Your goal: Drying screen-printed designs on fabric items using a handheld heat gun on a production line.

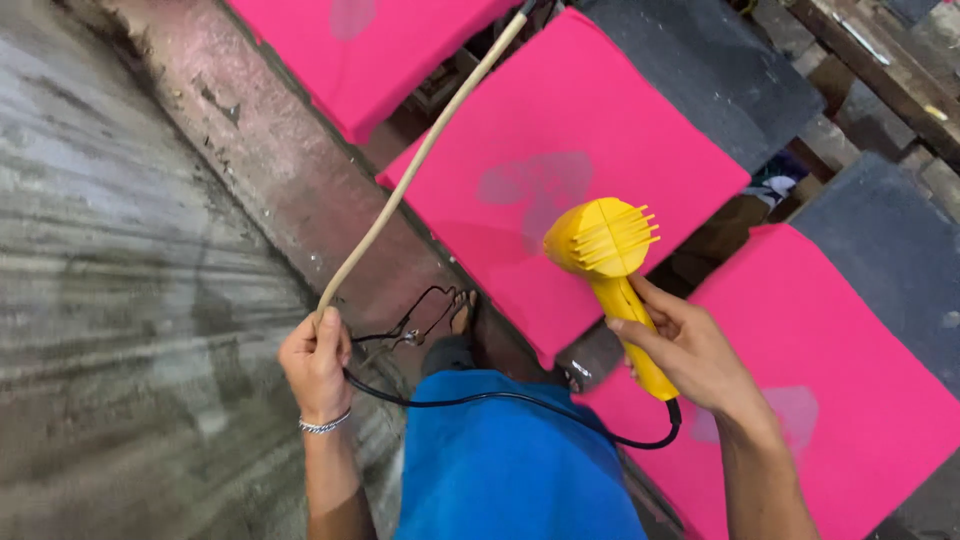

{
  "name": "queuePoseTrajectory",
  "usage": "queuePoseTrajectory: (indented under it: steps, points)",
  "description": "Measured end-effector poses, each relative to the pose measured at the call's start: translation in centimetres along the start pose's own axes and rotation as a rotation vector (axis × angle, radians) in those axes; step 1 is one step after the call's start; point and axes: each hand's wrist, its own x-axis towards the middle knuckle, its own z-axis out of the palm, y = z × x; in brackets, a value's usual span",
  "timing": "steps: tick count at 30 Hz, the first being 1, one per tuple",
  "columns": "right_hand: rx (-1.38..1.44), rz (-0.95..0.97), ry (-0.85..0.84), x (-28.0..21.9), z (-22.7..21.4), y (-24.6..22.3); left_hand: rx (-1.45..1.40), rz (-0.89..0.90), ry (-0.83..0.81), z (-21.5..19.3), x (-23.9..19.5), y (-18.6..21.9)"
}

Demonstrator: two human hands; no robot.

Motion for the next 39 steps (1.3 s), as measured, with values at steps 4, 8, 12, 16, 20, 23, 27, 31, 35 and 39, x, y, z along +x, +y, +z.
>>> queuePoseTrajectory:
  steps: [4,8,12,16,20,23,27,31,35,39]
  points:
    - [-0.072,0.102,0.067,1.0,2.7,-2.5,-0.005,-0.013,-0.058,-2.1,5.8,-0.8]
    - [-0.040,0.173,0.113,2.6,5.2,-3.3,-0.014,-0.044,-0.087,-3.1,10.0,-1.7]
    - [-0.100,0.183,0.156,2.5,6.0,-4.9,0.001,-0.046,-0.087,-3.6,12.9,-3.0]
    - [-0.112,0.275,0.137,2.0,6.0,-5.4,-0.008,-0.040,-0.108,-3.5,14.9,-3.5]
    - [-0.080,0.220,0.140,4.3,7.1,-5.5,-0.008,-0.031,-0.124,-3.0,16.4,-3.5]
    - [-0.202,0.226,0.178,3.9,7.2,-7.5,-0.006,-0.017,-0.131,-2.7,17.5,-2.7]
    - [-0.362,0.441,0.109,3.3,6.7,-8.3,0.070,-0.084,-0.180,-2.2,18.1,-1.7]
    - [-0.289,0.230,0.141,5.3,7.3,-6.7,0.057,-0.061,-0.222,-1.6,18.4,-2.1]
    - [-0.359,0.291,0.137,3.9,6.5,-7.5,0.055,-0.074,-0.243,-1.2,18.4,-1.9]
    - [-0.350,0.393,0.130,4.5,6.9,-8.4,0.023,-0.107,-0.258,-1.0,18.5,-2.1]
